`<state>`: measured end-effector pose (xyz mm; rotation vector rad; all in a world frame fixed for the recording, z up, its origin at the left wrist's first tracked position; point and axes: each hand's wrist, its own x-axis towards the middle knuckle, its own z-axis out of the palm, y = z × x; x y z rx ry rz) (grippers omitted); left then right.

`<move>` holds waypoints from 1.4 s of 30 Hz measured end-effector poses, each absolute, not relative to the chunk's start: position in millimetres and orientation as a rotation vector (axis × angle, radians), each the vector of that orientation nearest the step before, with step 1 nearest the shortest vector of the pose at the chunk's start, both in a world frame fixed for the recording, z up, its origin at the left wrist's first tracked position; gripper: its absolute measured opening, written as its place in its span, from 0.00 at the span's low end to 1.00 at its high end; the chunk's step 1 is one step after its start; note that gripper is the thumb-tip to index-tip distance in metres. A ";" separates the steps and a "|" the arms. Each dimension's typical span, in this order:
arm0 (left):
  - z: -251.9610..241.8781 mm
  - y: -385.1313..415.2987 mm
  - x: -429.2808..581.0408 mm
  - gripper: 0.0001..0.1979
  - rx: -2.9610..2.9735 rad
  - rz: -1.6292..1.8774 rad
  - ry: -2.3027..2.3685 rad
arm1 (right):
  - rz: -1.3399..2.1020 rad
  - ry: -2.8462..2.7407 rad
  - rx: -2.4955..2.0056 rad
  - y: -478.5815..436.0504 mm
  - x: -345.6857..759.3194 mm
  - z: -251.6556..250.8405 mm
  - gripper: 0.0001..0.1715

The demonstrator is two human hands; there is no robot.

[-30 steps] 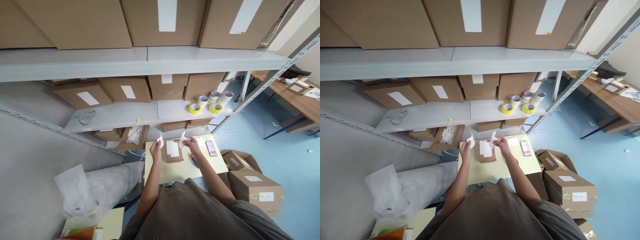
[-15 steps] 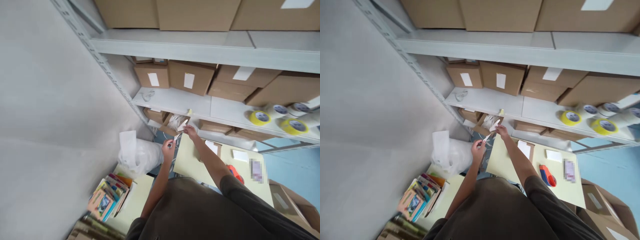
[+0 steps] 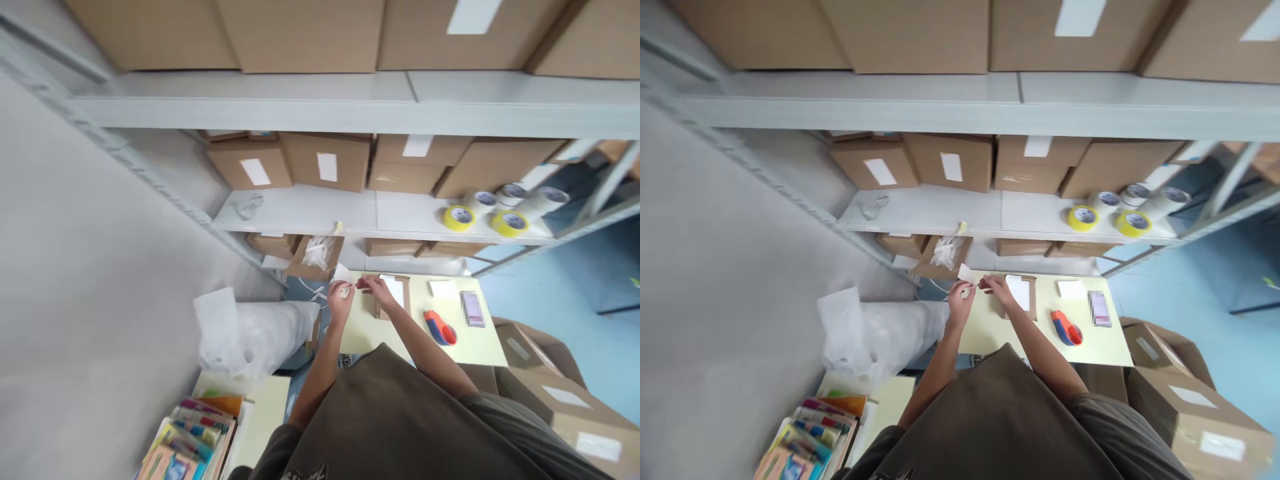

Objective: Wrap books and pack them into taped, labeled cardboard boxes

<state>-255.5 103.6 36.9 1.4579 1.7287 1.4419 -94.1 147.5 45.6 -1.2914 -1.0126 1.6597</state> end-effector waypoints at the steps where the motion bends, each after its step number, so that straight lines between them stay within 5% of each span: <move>1: 35.9 109.2 -239.8 0.06 1.508 1.388 1.703 | 1.665 -1.002 -1.272 144.0 -83.9 49.0 0.25; 4: 34.2 119.0 -196.4 0.06 1.668 1.231 1.656 | 1.586 -0.928 -1.250 138.3 -52.9 51.3 0.23; 7: 28.4 120.0 -163.7 0.19 1.765 1.092 1.563 | 1.443 -0.737 -1.339 132.8 -17.1 44.3 0.23; 14: -10.8 120.1 -120.0 0.31 1.072 0.911 1.562 | 1.529 -0.426 -1.331 107.7 38.4 17.4 0.26; 29: -55.7 135.8 -97.2 0.20 1.323 0.328 1.804 | 1.256 -0.669 -1.866 98.9 58.2 -58.2 0.11; 38: -60.9 137.6 -81.5 0.16 1.382 0.028 1.988 | 1.157 -0.971 -2.161 103.9 63.9 -77.7 0.14; 42: -57.7 142.7 -83.8 0.22 1.390 -0.166 2.116 | 1.159 -1.164 -2.266 101.5 72.0 -84.3 0.09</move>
